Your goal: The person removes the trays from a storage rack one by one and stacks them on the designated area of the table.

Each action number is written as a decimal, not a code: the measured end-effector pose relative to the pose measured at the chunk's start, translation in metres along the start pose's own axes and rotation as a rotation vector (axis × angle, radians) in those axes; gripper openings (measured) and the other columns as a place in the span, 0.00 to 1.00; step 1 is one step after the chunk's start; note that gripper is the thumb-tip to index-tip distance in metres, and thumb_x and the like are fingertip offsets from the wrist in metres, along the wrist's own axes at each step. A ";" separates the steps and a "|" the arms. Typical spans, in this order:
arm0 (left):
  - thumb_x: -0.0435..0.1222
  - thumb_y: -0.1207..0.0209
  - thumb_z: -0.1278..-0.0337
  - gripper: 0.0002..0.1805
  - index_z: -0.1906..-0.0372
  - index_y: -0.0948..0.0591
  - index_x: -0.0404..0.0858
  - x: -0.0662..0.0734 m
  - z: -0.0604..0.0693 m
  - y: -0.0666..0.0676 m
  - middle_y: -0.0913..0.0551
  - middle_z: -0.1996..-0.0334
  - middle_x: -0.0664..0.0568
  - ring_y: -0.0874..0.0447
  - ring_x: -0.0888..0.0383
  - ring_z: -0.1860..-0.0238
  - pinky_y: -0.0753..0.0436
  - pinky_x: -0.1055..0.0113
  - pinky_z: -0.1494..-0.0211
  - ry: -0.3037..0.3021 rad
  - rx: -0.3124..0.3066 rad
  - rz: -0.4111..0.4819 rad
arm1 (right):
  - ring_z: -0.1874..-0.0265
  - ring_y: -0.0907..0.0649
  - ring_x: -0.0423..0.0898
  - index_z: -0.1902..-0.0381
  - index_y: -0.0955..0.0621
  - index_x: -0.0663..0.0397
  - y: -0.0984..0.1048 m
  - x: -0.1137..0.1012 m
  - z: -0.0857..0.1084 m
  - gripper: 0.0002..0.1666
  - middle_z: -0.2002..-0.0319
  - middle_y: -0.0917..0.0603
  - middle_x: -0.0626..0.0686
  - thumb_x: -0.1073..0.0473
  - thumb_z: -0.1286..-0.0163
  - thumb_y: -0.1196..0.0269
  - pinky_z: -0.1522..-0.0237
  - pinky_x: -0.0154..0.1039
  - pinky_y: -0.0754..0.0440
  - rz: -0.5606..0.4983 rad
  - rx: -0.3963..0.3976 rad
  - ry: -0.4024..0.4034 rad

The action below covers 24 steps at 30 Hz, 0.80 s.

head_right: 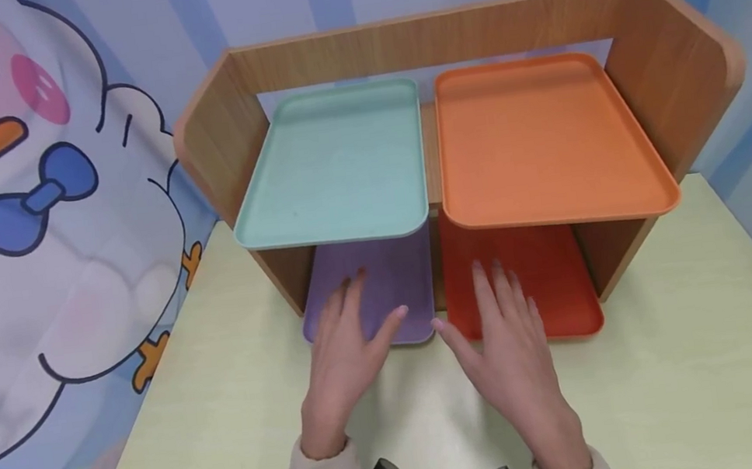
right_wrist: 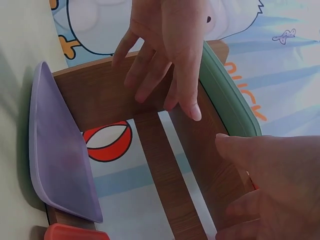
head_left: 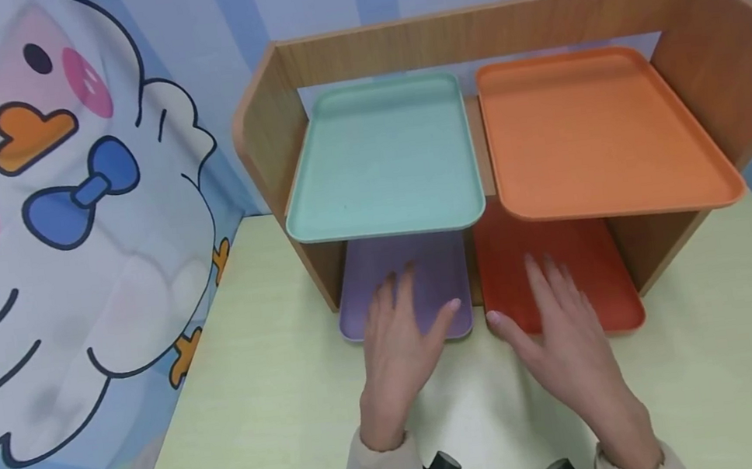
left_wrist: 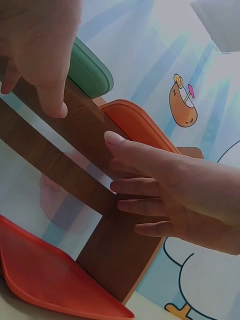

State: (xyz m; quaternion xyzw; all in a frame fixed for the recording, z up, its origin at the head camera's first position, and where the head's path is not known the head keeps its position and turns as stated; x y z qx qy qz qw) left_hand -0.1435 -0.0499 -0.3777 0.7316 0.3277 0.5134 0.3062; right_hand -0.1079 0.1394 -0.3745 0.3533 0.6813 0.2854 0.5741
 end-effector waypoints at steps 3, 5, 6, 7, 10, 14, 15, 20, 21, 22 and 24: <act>0.57 0.43 0.41 0.38 0.31 0.35 0.43 -0.003 -0.001 0.001 0.28 0.37 0.42 0.28 0.43 0.39 0.26 0.49 0.40 0.017 0.016 0.042 | 0.29 0.44 0.66 0.25 0.50 0.55 0.002 0.000 0.000 0.53 0.26 0.47 0.65 0.33 0.35 0.44 0.36 0.68 0.42 -0.037 0.012 -0.016; 0.55 0.42 0.40 0.36 0.32 0.33 0.42 -0.005 -0.001 0.003 0.26 0.39 0.44 0.26 0.44 0.41 0.25 0.50 0.42 0.036 0.027 0.078 | 0.29 0.42 0.64 0.25 0.49 0.55 0.004 0.000 0.001 0.52 0.26 0.46 0.63 0.34 0.34 0.44 0.38 0.68 0.39 -0.063 0.023 -0.025; 0.54 0.42 0.40 0.35 0.33 0.33 0.42 -0.006 -0.001 0.003 0.25 0.40 0.45 0.26 0.45 0.41 0.24 0.51 0.42 0.046 0.031 0.096 | 0.29 0.42 0.64 0.25 0.49 0.55 0.004 0.000 0.001 0.52 0.26 0.45 0.63 0.34 0.34 0.44 0.38 0.68 0.38 -0.071 0.025 -0.034; 0.53 0.42 0.40 0.34 0.33 0.32 0.42 -0.008 -0.001 0.004 0.25 0.40 0.45 0.26 0.46 0.41 0.24 0.51 0.43 0.056 0.033 0.117 | 0.29 0.41 0.64 0.25 0.48 0.55 0.005 0.000 0.001 0.51 0.26 0.45 0.62 0.34 0.34 0.44 0.38 0.67 0.37 -0.081 0.028 -0.038; 0.49 0.41 0.39 0.31 0.34 0.31 0.40 -0.013 -0.002 0.005 0.24 0.41 0.45 0.25 0.47 0.40 0.24 0.51 0.43 0.074 0.053 0.177 | 0.30 0.40 0.63 0.25 0.48 0.55 0.007 0.000 0.001 0.49 0.27 0.44 0.61 0.36 0.33 0.44 0.39 0.67 0.36 -0.124 0.038 -0.053; 0.45 0.40 0.39 0.28 0.37 0.29 0.37 -0.021 -0.005 0.008 0.22 0.44 0.43 0.24 0.47 0.42 0.24 0.51 0.42 0.080 0.102 0.251 | 0.31 0.37 0.62 0.26 0.46 0.55 0.010 0.002 0.000 0.46 0.28 0.40 0.60 0.40 0.32 0.43 0.39 0.66 0.35 -0.210 0.080 -0.055; 0.44 0.40 0.39 0.27 0.38 0.29 0.37 -0.023 -0.006 0.009 0.22 0.45 0.43 0.24 0.47 0.42 0.24 0.51 0.42 0.080 0.119 0.272 | 0.31 0.37 0.62 0.26 0.45 0.55 0.010 0.002 -0.001 0.45 0.28 0.39 0.59 0.41 0.32 0.43 0.39 0.65 0.35 -0.234 0.096 -0.055; 0.39 0.41 0.39 0.23 0.41 0.28 0.36 -0.038 -0.009 0.014 0.21 0.47 0.46 0.23 0.49 0.44 0.23 0.50 0.43 0.111 0.182 0.403 | 0.34 0.33 0.61 0.27 0.42 0.55 0.013 0.006 -0.001 0.42 0.30 0.35 0.59 0.46 0.32 0.41 0.38 0.61 0.32 -0.331 0.159 -0.072; 0.39 0.41 0.39 0.22 0.42 0.28 0.37 -0.041 -0.009 0.015 0.21 0.47 0.47 0.23 0.50 0.44 0.23 0.50 0.43 0.122 0.193 0.421 | 0.34 0.32 0.60 0.27 0.42 0.55 0.013 0.006 0.000 0.42 0.31 0.35 0.59 0.46 0.32 0.40 0.38 0.60 0.32 -0.346 0.165 -0.076; 0.38 0.41 0.39 0.21 0.42 0.28 0.37 -0.044 -0.009 0.017 0.21 0.47 0.47 0.23 0.50 0.44 0.23 0.50 0.44 0.133 0.204 0.436 | 0.34 0.32 0.60 0.27 0.42 0.55 0.014 0.007 0.000 0.42 0.31 0.34 0.59 0.46 0.32 0.40 0.38 0.60 0.31 -0.359 0.169 -0.078; 0.38 0.42 0.38 0.21 0.42 0.28 0.37 -0.049 -0.009 0.019 0.22 0.47 0.46 0.23 0.50 0.44 0.23 0.50 0.44 0.145 0.227 0.454 | 0.34 0.32 0.59 0.27 0.42 0.55 0.014 0.007 0.000 0.42 0.31 0.34 0.59 0.46 0.32 0.40 0.37 0.58 0.31 -0.382 0.178 -0.078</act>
Point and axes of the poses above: each hand's wrist, its own z-axis away from the middle knuckle, its own y-axis out of the back of the hand, x = y × z, the point moved 3 cm from there along -z, towards the middle knuckle
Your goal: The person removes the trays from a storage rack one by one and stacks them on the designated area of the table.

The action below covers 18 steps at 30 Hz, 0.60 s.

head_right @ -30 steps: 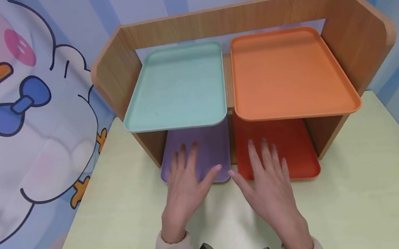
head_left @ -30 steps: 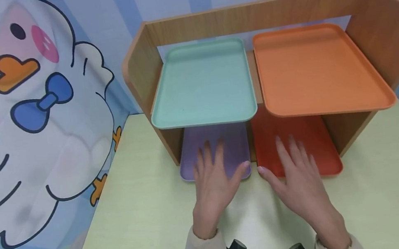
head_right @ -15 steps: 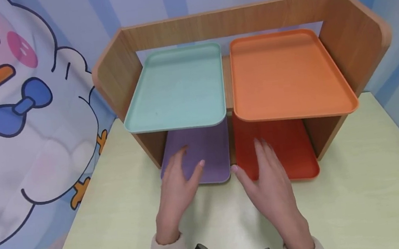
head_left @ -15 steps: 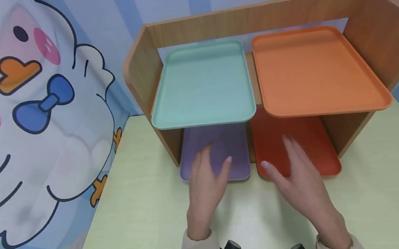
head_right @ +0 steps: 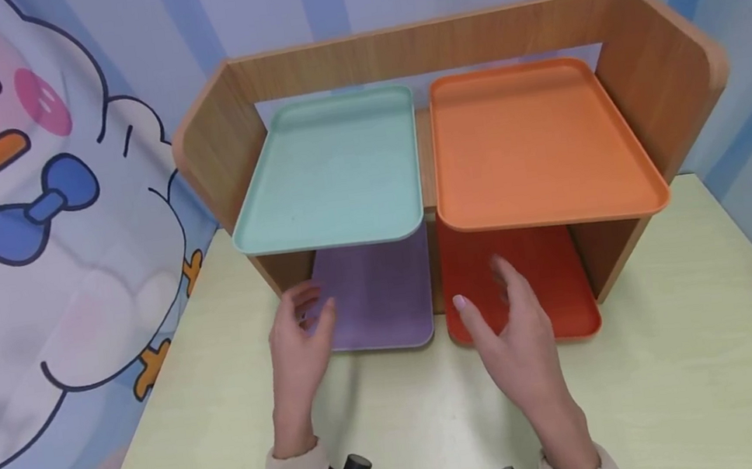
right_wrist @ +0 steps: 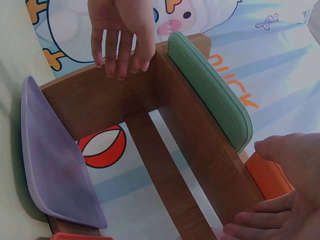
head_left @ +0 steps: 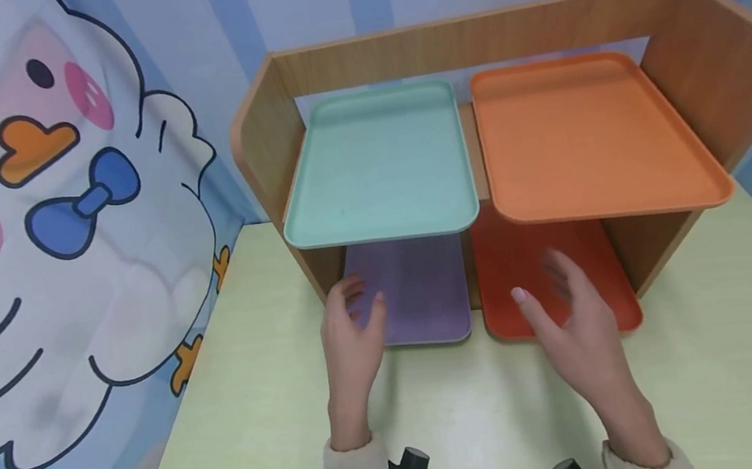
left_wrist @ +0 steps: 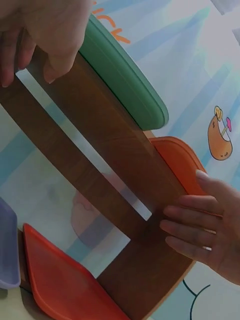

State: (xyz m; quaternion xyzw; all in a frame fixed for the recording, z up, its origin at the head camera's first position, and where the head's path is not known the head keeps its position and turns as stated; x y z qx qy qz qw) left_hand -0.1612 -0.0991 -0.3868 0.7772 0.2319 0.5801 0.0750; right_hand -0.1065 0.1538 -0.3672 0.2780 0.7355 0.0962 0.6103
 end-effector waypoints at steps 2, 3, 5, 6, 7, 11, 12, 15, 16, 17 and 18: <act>0.38 0.42 0.39 0.21 0.42 0.28 0.37 -0.003 -0.001 0.005 0.22 0.47 0.46 0.23 0.50 0.44 0.22 0.52 0.44 0.007 0.021 0.013 | 0.34 0.31 0.57 0.27 0.42 0.54 0.001 0.000 0.000 0.42 0.31 0.33 0.57 0.47 0.32 0.40 0.37 0.57 0.31 -0.021 0.007 0.000; 0.38 0.42 0.38 0.22 0.41 0.29 0.37 -0.004 -0.003 0.007 0.23 0.46 0.47 0.24 0.51 0.44 0.22 0.53 0.43 0.012 0.029 0.017 | 0.34 0.31 0.56 0.27 0.43 0.53 0.001 0.000 -0.001 0.42 0.31 0.33 0.57 0.47 0.32 0.40 0.37 0.55 0.31 -0.031 0.010 0.000; 0.38 0.42 0.38 0.24 0.40 0.30 0.35 -0.007 -0.005 0.012 0.24 0.45 0.46 0.24 0.51 0.43 0.22 0.54 0.43 0.019 0.047 0.024 | 0.34 0.31 0.54 0.27 0.43 0.51 0.001 -0.001 -0.002 0.41 0.31 0.33 0.55 0.48 0.32 0.40 0.36 0.52 0.30 -0.051 0.014 0.001; 0.38 0.42 0.38 0.24 0.39 0.31 0.34 -0.008 -0.007 0.013 0.25 0.44 0.46 0.25 0.51 0.43 0.22 0.55 0.43 0.023 0.056 0.028 | 0.34 0.30 0.53 0.27 0.43 0.50 0.001 -0.001 -0.003 0.41 0.31 0.33 0.54 0.48 0.32 0.40 0.36 0.48 0.30 -0.065 0.016 -0.001; 0.38 0.42 0.38 0.25 0.38 0.32 0.33 -0.010 -0.008 0.015 0.25 0.44 0.44 0.25 0.50 0.43 0.22 0.55 0.43 0.027 0.065 0.033 | 0.34 0.30 0.51 0.27 0.43 0.49 0.002 -0.001 -0.003 0.40 0.32 0.32 0.53 0.49 0.32 0.40 0.36 0.43 0.29 -0.079 0.019 -0.001; 0.37 0.43 0.37 0.26 0.38 0.33 0.32 -0.015 -0.016 0.023 0.26 0.44 0.41 0.25 0.47 0.43 0.21 0.53 0.45 0.040 0.111 0.056 | 0.35 0.29 0.48 0.27 0.43 0.47 0.004 -0.002 -0.005 0.39 0.33 0.31 0.50 0.53 0.31 0.40 0.39 0.25 0.31 -0.151 0.036 0.000; 0.37 0.44 0.38 0.26 0.38 0.33 0.32 -0.017 -0.018 0.024 0.26 0.44 0.41 0.25 0.47 0.43 0.21 0.53 0.45 0.044 0.124 0.065 | 0.35 0.29 0.48 0.27 0.43 0.47 0.005 -0.002 -0.005 0.39 0.33 0.31 0.50 0.53 0.31 0.40 0.40 0.21 0.31 -0.165 0.039 0.001; 0.36 0.43 0.39 0.26 0.38 0.33 0.33 -0.020 -0.024 0.028 0.26 0.44 0.42 0.24 0.49 0.43 0.21 0.55 0.44 0.061 0.151 0.100 | 0.35 0.29 0.47 0.27 0.43 0.48 0.008 -0.004 -0.006 0.38 0.34 0.31 0.50 0.54 0.31 0.40 0.42 0.19 0.32 -0.193 0.047 -0.003; 0.36 0.43 0.39 0.27 0.37 0.34 0.33 -0.021 -0.025 0.029 0.27 0.44 0.43 0.25 0.50 0.43 0.21 0.55 0.44 0.066 0.156 0.112 | 0.36 0.29 0.47 0.27 0.43 0.48 0.009 -0.004 -0.006 0.38 0.34 0.31 0.51 0.54 0.31 0.40 0.42 0.19 0.32 -0.204 0.049 -0.006; 0.36 0.43 0.40 0.27 0.37 0.34 0.33 -0.023 -0.027 0.030 0.27 0.44 0.43 0.25 0.50 0.43 0.21 0.55 0.44 0.073 0.161 0.124 | 0.36 0.29 0.47 0.27 0.42 0.48 0.009 -0.004 -0.007 0.38 0.34 0.31 0.51 0.55 0.31 0.40 0.41 0.20 0.31 -0.221 0.052 -0.011; 0.36 0.42 0.40 0.27 0.37 0.34 0.33 -0.024 -0.029 0.030 0.27 0.44 0.44 0.25 0.50 0.42 0.21 0.56 0.43 0.080 0.163 0.132 | 0.36 0.28 0.47 0.28 0.42 0.49 0.010 -0.005 -0.007 0.38 0.34 0.30 0.52 0.55 0.31 0.40 0.41 0.20 0.31 -0.240 0.056 -0.016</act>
Point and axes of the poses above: each hand's wrist, its own z-axis away from the middle knuckle, its own y-axis out of the back of the hand, x = y × z, the point moved 3 cm from there along -z, towards the middle knuckle
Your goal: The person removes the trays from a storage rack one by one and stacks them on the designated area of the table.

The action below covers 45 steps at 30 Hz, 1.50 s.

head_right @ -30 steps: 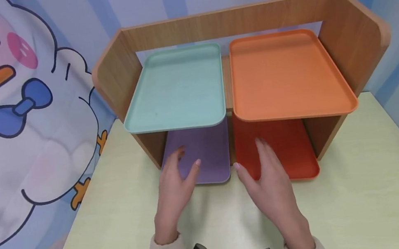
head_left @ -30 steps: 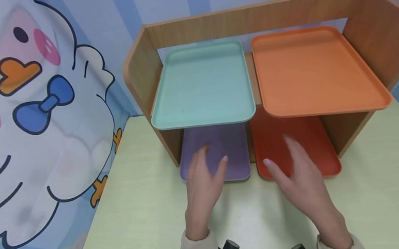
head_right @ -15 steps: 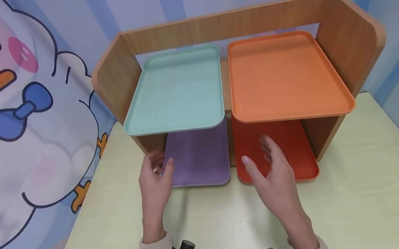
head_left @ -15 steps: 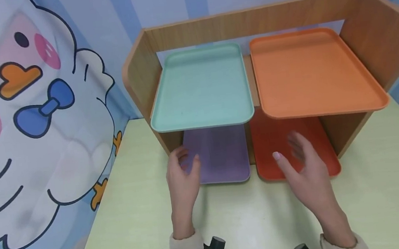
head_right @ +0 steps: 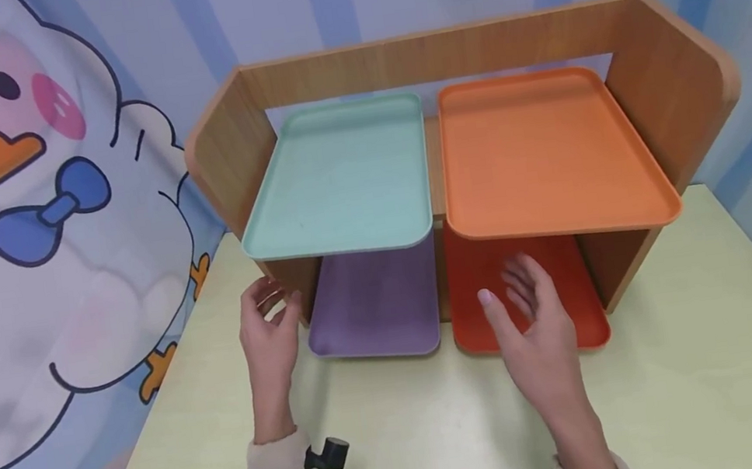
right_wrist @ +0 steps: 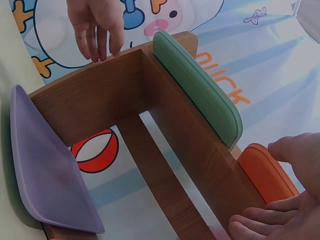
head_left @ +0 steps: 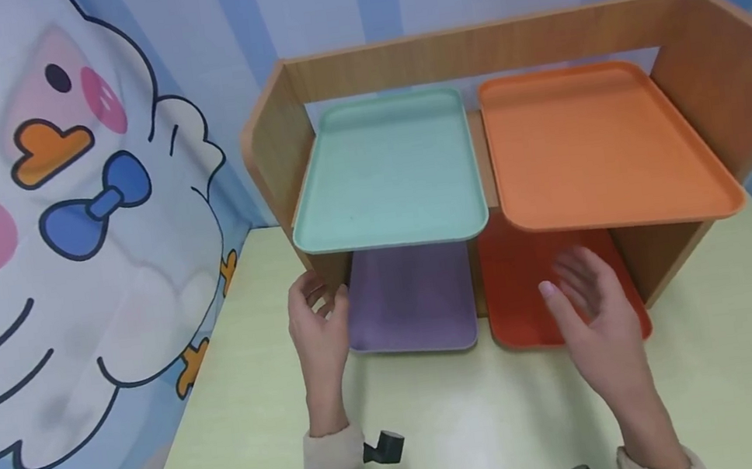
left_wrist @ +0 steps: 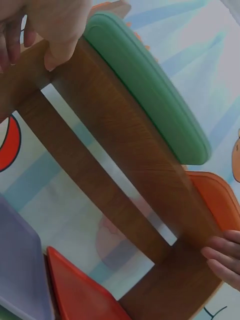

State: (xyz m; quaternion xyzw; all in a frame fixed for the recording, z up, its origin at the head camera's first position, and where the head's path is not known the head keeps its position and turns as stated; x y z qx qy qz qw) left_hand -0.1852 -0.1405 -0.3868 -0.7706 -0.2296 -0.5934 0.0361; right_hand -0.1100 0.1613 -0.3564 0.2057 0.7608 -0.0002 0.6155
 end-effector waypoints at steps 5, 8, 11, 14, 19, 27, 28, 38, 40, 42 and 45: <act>0.35 0.41 0.41 0.28 0.37 0.35 0.34 -0.004 -0.007 -0.001 0.28 0.43 0.44 0.26 0.51 0.41 0.21 0.57 0.43 0.013 0.030 -0.022 | 0.38 0.27 0.43 0.28 0.42 0.53 0.006 -0.002 -0.003 0.37 0.35 0.31 0.58 0.60 0.31 0.41 0.43 0.21 0.30 -0.163 0.039 -0.051; 0.35 0.41 0.41 0.29 0.37 0.35 0.33 -0.006 -0.013 -0.001 0.30 0.43 0.43 0.28 0.50 0.40 0.23 0.55 0.41 -0.002 0.061 -0.046 | 0.39 0.27 0.41 0.29 0.41 0.55 0.010 -0.002 -0.006 0.36 0.36 0.31 0.58 0.62 0.31 0.41 0.45 0.20 0.28 -0.241 0.067 -0.063; 0.35 0.41 0.42 0.28 0.38 0.34 0.32 -0.008 -0.019 0.001 0.30 0.43 0.41 0.29 0.48 0.39 0.23 0.55 0.40 -0.025 0.086 -0.059 | 0.40 0.26 0.42 0.30 0.39 0.55 0.011 -0.003 -0.007 0.34 0.37 0.30 0.56 0.64 0.31 0.42 0.45 0.21 0.27 -0.293 0.087 -0.055; 0.35 0.42 0.41 0.27 0.38 0.34 0.32 -0.012 -0.025 0.002 0.30 0.43 0.41 0.29 0.49 0.40 0.24 0.55 0.40 -0.036 0.104 -0.069 | 0.40 0.26 0.43 0.30 0.38 0.54 0.013 -0.003 -0.009 0.33 0.37 0.29 0.56 0.64 0.31 0.42 0.46 0.21 0.27 -0.308 0.092 -0.040; 0.35 0.42 0.39 0.25 0.39 0.33 0.33 -0.017 -0.033 0.002 0.29 0.43 0.42 0.29 0.50 0.40 0.28 0.56 0.38 -0.049 0.096 -0.108 | 0.41 0.24 0.43 0.31 0.36 0.54 0.016 -0.005 -0.012 0.31 0.38 0.29 0.59 0.64 0.31 0.42 0.46 0.22 0.26 -0.335 0.101 -0.029; 0.30 0.47 0.36 0.18 0.43 0.31 0.32 -0.025 -0.045 0.000 0.28 0.45 0.42 0.28 0.51 0.40 0.29 0.60 0.34 -0.046 0.066 0.000 | 0.45 0.21 0.44 0.34 0.33 0.57 0.020 -0.007 -0.017 0.28 0.41 0.24 0.59 0.62 0.31 0.42 0.46 0.27 0.23 -0.496 0.150 -0.078; 0.31 0.47 0.35 0.17 0.43 0.30 0.32 -0.027 -0.047 0.000 0.28 0.45 0.42 0.28 0.51 0.40 0.28 0.61 0.35 -0.033 0.059 0.028 | 0.45 0.21 0.45 0.34 0.33 0.58 0.020 -0.008 -0.018 0.28 0.41 0.24 0.59 0.61 0.31 0.42 0.46 0.28 0.23 -0.530 0.154 -0.084; 0.35 0.44 0.34 0.16 0.46 0.28 0.33 -0.033 -0.059 0.004 0.25 0.47 0.44 0.24 0.52 0.42 0.22 0.65 0.42 -0.007 0.021 0.039 | 0.44 0.19 0.50 0.37 0.32 0.68 0.025 -0.008 -0.025 0.27 0.43 0.21 0.61 0.65 0.32 0.41 0.46 0.37 0.21 -0.954 0.159 -0.086; 0.35 0.44 0.35 0.15 0.46 0.27 0.33 -0.034 -0.061 0.005 0.24 0.47 0.43 0.24 0.52 0.43 0.21 0.64 0.42 -0.011 0.017 0.023 | 0.43 0.20 0.52 0.38 0.31 0.70 0.027 -0.006 -0.027 0.25 0.43 0.21 0.62 0.67 0.32 0.41 0.46 0.40 0.22 -1.071 0.144 -0.085; 0.35 0.44 0.35 0.15 0.47 0.27 0.33 -0.035 -0.062 0.005 0.23 0.48 0.44 0.23 0.52 0.43 0.21 0.64 0.42 -0.013 0.015 0.004 | 0.43 0.21 0.53 0.40 0.30 0.71 0.028 -0.005 -0.029 0.23 0.43 0.21 0.63 0.69 0.32 0.42 0.46 0.42 0.22 -1.171 0.135 -0.088; 0.37 0.44 0.34 0.15 0.47 0.27 0.34 -0.037 -0.063 0.006 0.23 0.49 0.45 0.23 0.52 0.43 0.21 0.64 0.42 -0.010 0.008 -0.028 | 0.45 0.19 0.54 0.44 0.27 0.72 0.028 -0.005 -0.034 0.19 0.46 0.20 0.65 0.70 0.31 0.44 0.47 0.43 0.21 -1.262 0.148 -0.096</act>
Point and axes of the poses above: each hand's wrist, its own z-axis away from the middle knuckle, its own y-axis out of the back of the hand, x = y × z, the point moved 3 cm from there along -z, towards the middle knuckle
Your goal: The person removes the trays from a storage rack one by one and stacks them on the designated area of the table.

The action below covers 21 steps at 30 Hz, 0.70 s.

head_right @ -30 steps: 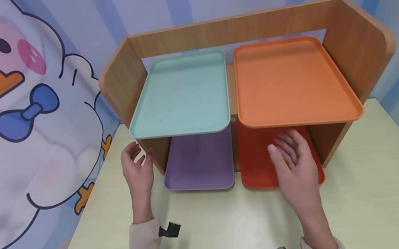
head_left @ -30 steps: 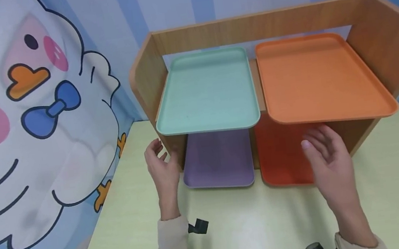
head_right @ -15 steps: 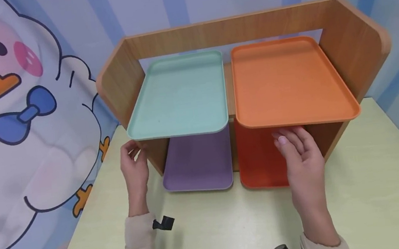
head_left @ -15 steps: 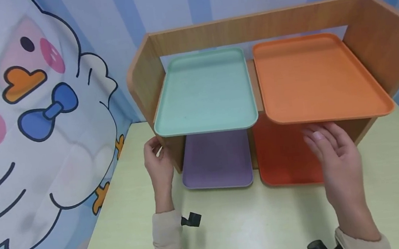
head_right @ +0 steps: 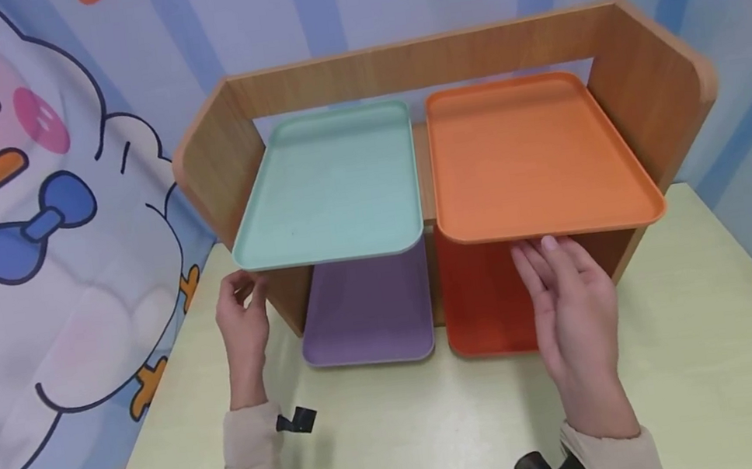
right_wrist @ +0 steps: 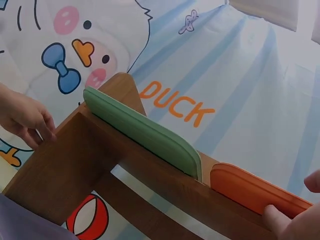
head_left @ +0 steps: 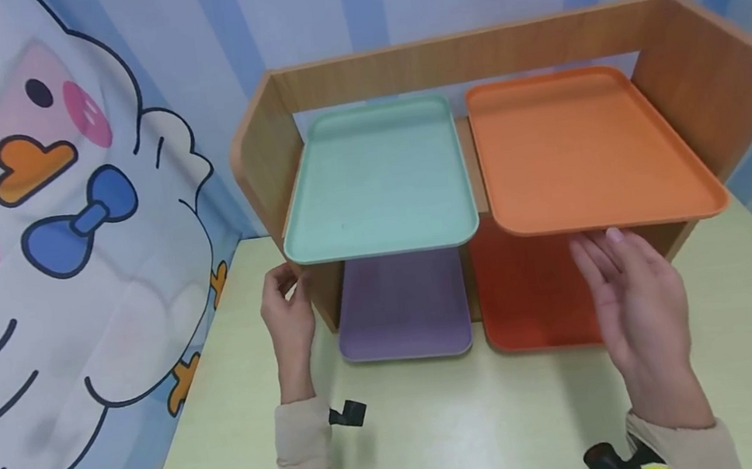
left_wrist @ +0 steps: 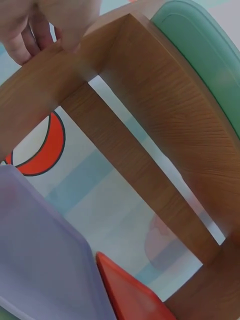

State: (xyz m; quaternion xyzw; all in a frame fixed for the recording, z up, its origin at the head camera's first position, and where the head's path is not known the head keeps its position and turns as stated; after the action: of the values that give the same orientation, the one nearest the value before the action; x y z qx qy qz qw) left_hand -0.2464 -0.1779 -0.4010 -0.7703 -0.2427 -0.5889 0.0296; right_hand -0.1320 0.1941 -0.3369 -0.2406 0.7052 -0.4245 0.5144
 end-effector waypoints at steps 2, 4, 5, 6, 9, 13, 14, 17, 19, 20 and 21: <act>0.37 0.45 0.34 0.15 0.48 0.26 0.35 0.000 0.000 0.001 0.23 0.50 0.45 0.23 0.52 0.43 0.21 0.63 0.42 -0.003 -0.006 -0.020 | 0.50 0.17 0.54 0.50 0.25 0.73 -0.001 0.002 -0.004 0.14 0.51 0.18 0.64 0.71 0.32 0.43 0.48 0.43 0.20 -0.031 0.031 0.010; 0.37 0.45 0.34 0.15 0.48 0.26 0.35 -0.001 -0.001 0.002 0.22 0.50 0.45 0.23 0.52 0.43 0.21 0.62 0.43 -0.011 -0.017 -0.036 | 0.55 0.15 0.54 0.56 0.23 0.74 -0.002 0.003 -0.008 0.10 0.56 0.17 0.63 0.71 0.33 0.42 0.51 0.43 0.18 -0.046 0.064 0.024; 0.37 0.45 0.34 0.14 0.48 0.26 0.34 -0.001 -0.002 0.002 0.22 0.51 0.45 0.23 0.52 0.43 0.21 0.62 0.43 -0.016 -0.021 -0.042 | 0.57 0.15 0.54 0.57 0.23 0.74 -0.003 0.004 -0.009 0.10 0.57 0.17 0.62 0.71 0.34 0.41 0.52 0.44 0.18 -0.053 0.077 0.030; 0.37 0.45 0.34 0.14 0.49 0.26 0.34 -0.001 -0.003 0.003 0.22 0.51 0.45 0.23 0.51 0.44 0.20 0.62 0.43 -0.024 -0.026 -0.046 | 0.59 0.15 0.54 0.58 0.23 0.75 -0.003 0.004 -0.011 0.09 0.59 0.17 0.62 0.71 0.34 0.41 0.52 0.44 0.17 -0.062 0.088 0.032; 0.36 0.44 0.35 0.13 0.50 0.26 0.33 -0.002 -0.006 0.004 0.22 0.53 0.44 0.22 0.51 0.45 0.19 0.62 0.45 -0.048 -0.034 -0.048 | 0.59 0.14 0.55 0.55 0.22 0.75 -0.005 0.005 -0.014 0.12 0.58 0.17 0.62 0.70 0.35 0.40 0.53 0.45 0.17 -0.074 0.100 0.034; 0.35 0.43 0.36 0.12 0.52 0.25 0.32 -0.001 -0.010 0.006 0.21 0.55 0.44 0.21 0.51 0.46 0.18 0.61 0.47 -0.065 -0.031 -0.053 | 0.56 0.14 0.54 0.48 0.24 0.73 -0.006 0.004 -0.019 0.19 0.54 0.17 0.62 0.69 0.36 0.38 0.52 0.45 0.18 -0.065 0.106 0.040; 0.35 0.42 0.36 0.12 0.52 0.25 0.32 -0.001 -0.011 0.006 0.20 0.55 0.43 0.21 0.51 0.47 0.18 0.61 0.47 -0.067 -0.032 -0.054 | 0.55 0.15 0.54 0.47 0.25 0.73 -0.006 0.004 -0.019 0.20 0.52 0.18 0.62 0.69 0.36 0.37 0.51 0.45 0.19 -0.059 0.109 0.041; 0.36 0.42 0.36 0.13 0.52 0.25 0.32 -0.002 -0.012 0.006 0.20 0.55 0.44 0.21 0.50 0.46 0.18 0.60 0.47 -0.055 -0.038 -0.059 | 0.54 0.15 0.53 0.45 0.25 0.72 -0.005 0.003 -0.020 0.22 0.50 0.18 0.62 0.69 0.37 0.36 0.51 0.44 0.19 -0.051 0.137 0.038; 0.36 0.42 0.36 0.13 0.52 0.25 0.32 -0.004 -0.011 0.006 0.20 0.55 0.43 0.21 0.50 0.46 0.18 0.60 0.47 -0.041 -0.047 -0.062 | 0.54 0.15 0.53 0.45 0.25 0.71 -0.003 0.003 -0.019 0.23 0.50 0.19 0.62 0.69 0.38 0.36 0.52 0.44 0.19 -0.047 0.162 0.037; 0.36 0.42 0.36 0.13 0.52 0.25 0.32 -0.004 -0.010 0.007 0.20 0.55 0.43 0.21 0.50 0.46 0.18 0.60 0.46 -0.033 -0.050 -0.062 | 0.54 0.15 0.53 0.45 0.25 0.71 -0.002 0.003 -0.018 0.23 0.50 0.19 0.62 0.69 0.38 0.36 0.52 0.44 0.19 -0.049 0.173 0.035; 0.37 0.42 0.36 0.13 0.52 0.25 0.33 -0.005 -0.009 0.007 0.20 0.55 0.43 0.21 0.50 0.46 0.19 0.60 0.46 -0.025 -0.051 -0.064 | 0.54 0.15 0.53 0.45 0.25 0.71 -0.002 0.003 -0.018 0.23 0.50 0.19 0.62 0.69 0.38 0.35 0.52 0.44 0.19 -0.049 0.182 0.034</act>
State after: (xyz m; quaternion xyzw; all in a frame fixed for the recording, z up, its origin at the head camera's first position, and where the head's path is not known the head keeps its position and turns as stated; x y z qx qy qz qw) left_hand -0.2524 -0.1886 -0.4007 -0.7699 -0.2525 -0.5859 -0.0122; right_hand -0.1495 0.1972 -0.3351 -0.2028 0.6664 -0.5033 0.5113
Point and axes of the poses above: each hand's wrist, its own z-axis away from the middle knuckle, its own y-axis out of the back of the hand, x = y × z, the point moved 3 cm from there along -z, towards the middle knuckle
